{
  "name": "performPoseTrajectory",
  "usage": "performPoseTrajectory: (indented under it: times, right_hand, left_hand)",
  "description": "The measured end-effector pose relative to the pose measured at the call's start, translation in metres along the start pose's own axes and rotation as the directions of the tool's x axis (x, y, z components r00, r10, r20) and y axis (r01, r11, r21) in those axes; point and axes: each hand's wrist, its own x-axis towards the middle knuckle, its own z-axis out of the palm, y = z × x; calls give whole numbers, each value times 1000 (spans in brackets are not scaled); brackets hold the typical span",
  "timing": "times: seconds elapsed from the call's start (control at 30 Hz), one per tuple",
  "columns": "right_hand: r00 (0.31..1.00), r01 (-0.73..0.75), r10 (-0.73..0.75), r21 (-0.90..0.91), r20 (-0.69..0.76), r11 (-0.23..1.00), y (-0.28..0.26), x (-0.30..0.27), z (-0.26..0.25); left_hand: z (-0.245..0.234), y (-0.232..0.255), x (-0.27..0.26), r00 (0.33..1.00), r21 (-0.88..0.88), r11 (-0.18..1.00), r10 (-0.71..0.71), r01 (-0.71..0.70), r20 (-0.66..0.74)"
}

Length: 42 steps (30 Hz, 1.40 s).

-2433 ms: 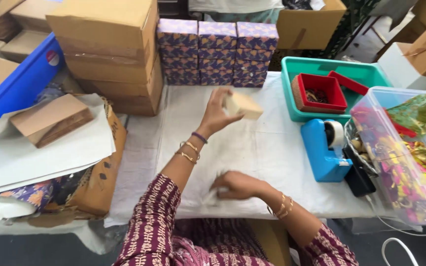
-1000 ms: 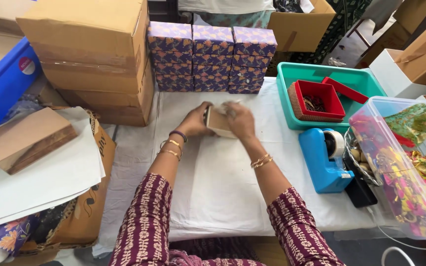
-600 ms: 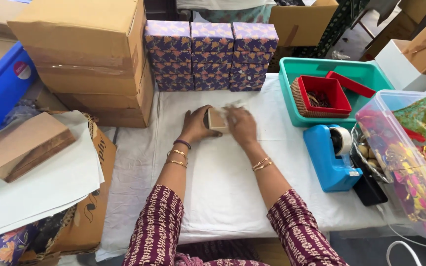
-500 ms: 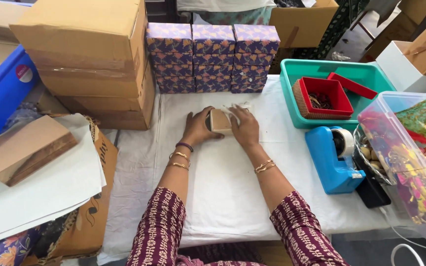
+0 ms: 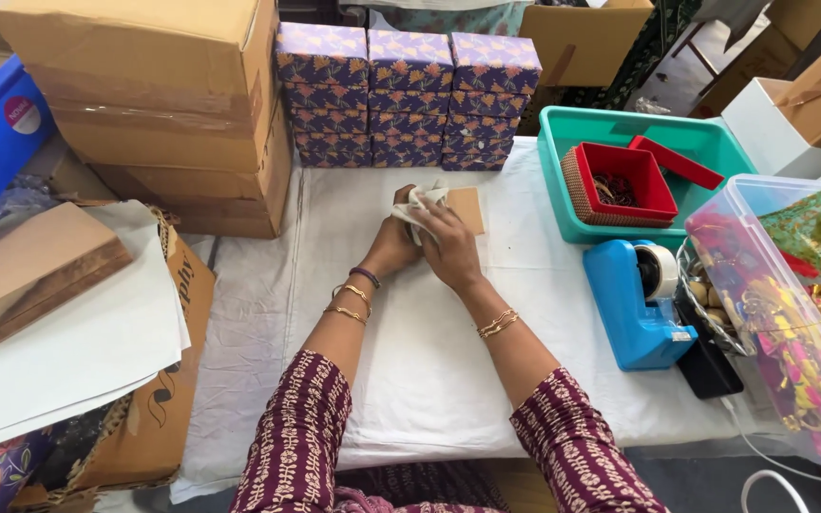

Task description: The person wipes a small wooden box with a cloth, places a green decorative item inside, and closes the lid. They then wrap the box in patterned paper, folding the edges and securing them with tape from a dispenser.

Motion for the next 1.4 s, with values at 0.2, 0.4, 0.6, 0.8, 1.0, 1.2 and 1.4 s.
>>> performPoseTrajectory:
  times: [0.2, 0.4, 0.6, 0.8, 1.0, 1.2, 1.4]
  right_hand:
    - [967, -248, 249, 36, -45, 968, 38, 2, -4]
    - [990, -135, 138, 65, -43, 989, 26, 0, 2]
    - [936, -286, 309, 149, -170, 947, 56, 0, -8]
    - [976, -89, 90, 14, -197, 996, 21, -1, 2]
    - [973, -81, 72, -34, -221, 996, 39, 4, -14]
    - [989, 62, -60, 10, -136, 998, 18, -1, -6]
    - [985, 12, -20, -49, -174, 999, 55, 0, -16]
  left_hand:
    - [-9, 22, -6, 997, -11, 999, -34, 35, 65]
    - [-6, 3, 0, 993, -233, 972, 47, -20, 109]
    - [-15, 44, -9, 997, -320, 945, -72, 71, 10]
    - [6, -9, 1, 996, -226, 972, -51, 67, 75]
    - [4, 25, -10, 995, -118, 993, 21, -10, 96]
    - [16, -15, -2, 998, -36, 999, 20, -17, 60]
    - [6, 42, -11, 993, 15, 996, -86, 85, 79]
